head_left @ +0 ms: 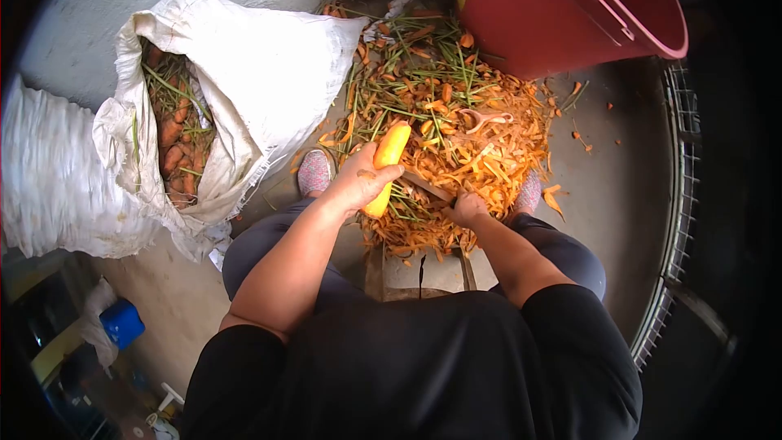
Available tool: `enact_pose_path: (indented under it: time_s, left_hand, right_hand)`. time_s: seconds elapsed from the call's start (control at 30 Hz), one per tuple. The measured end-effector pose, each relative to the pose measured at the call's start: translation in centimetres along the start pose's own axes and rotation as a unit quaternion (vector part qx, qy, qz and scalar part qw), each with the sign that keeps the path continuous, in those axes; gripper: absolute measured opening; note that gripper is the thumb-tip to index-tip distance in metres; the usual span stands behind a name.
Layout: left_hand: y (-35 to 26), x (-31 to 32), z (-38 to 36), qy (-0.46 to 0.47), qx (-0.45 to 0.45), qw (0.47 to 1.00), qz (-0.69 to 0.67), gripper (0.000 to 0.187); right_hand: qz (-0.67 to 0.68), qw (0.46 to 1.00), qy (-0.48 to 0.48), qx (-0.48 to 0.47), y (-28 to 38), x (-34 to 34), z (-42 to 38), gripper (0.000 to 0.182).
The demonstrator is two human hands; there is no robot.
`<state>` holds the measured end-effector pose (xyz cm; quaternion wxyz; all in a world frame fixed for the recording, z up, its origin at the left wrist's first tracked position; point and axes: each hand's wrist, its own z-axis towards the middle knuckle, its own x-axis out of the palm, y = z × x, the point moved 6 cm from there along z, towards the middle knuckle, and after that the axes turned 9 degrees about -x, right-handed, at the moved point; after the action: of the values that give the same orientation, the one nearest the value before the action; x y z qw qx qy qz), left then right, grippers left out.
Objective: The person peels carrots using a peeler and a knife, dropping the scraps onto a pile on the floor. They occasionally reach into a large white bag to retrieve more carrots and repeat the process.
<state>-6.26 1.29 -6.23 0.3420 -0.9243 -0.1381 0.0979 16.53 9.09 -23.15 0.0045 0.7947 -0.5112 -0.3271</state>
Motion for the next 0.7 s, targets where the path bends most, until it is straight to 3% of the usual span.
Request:
enact_pose_path:
  time_s: [0.07, 0.17, 0.23, 0.27, 0.37, 0.43, 0.47, 0.5, 0.57, 0.67, 0.7]
  left_hand:
    - [-0.2, 0.1, 0.4, -0.011, 0.022, 0.996, 0.084, 0.043]
    - [-0.7, 0.2, 0.9, -0.061, 0.030, 0.973, 0.223, 0.042]
    - [-0.2, 0.2, 1.4, -0.089, 0.002, 0.964, 0.250, 0.042]
    - [-0.3, 0.3, 1.5, -0.089, -0.007, 0.961, 0.262, 0.042]
    - [-0.2, 0.8, 2.0, -0.086, 0.000, 0.964, 0.252, 0.044]
    - [0.4, 1.5, 2.8, -0.068, 0.054, 0.979, 0.186, 0.044]
    - [0.5, 2.4, 2.7, 0.005, 0.068, 0.992, 0.106, 0.046]
    - [0.0, 2.2, 2.8, -0.094, 0.036, 0.964, 0.248, 0.046]
    - [0.6, 2.8, 3.7, -0.009, -0.011, 0.986, 0.165, 0.047]
    - [0.2, 2.5, 3.3, -0.055, -0.012, 0.971, 0.233, 0.048]
    - [-0.8, 2.9, 2.7, -0.043, 0.012, 0.972, 0.230, 0.049]
  right_hand:
    - [-0.035, 0.998, 0.017, -0.044, 1.0, -1.0, 0.3, 0.052]
    - [0.248, 0.964, 0.093, 0.019, 3.3, -4.9, -2.6, 0.038]
    - [0.425, 0.904, -0.016, 0.043, 6.0, -9.7, -6.7, 0.035]
    - [0.438, 0.897, -0.059, 0.027, 6.8, -11.6, -8.3, 0.033]
    - [0.432, 0.890, -0.068, -0.130, 10.5, -15.7, -13.8, 0.030]
    - [0.424, 0.884, -0.013, -0.199, 12.3, -15.4, -16.0, 0.027]
    - [0.426, 0.877, 0.026, -0.223, 13.2, -15.1, -16.9, 0.027]
    - [0.411, 0.885, 0.047, -0.213, 13.2, -14.6, -17.1, 0.027]
    - [0.387, 0.901, 0.024, -0.197, 11.5, -13.8, -15.4, 0.030]
    - [0.296, 0.944, -0.087, -0.114, 8.8, -16.5, -14.0, 0.038]
    - [0.323, 0.930, -0.114, -0.134, 7.9, -17.1, -13.1, 0.036]
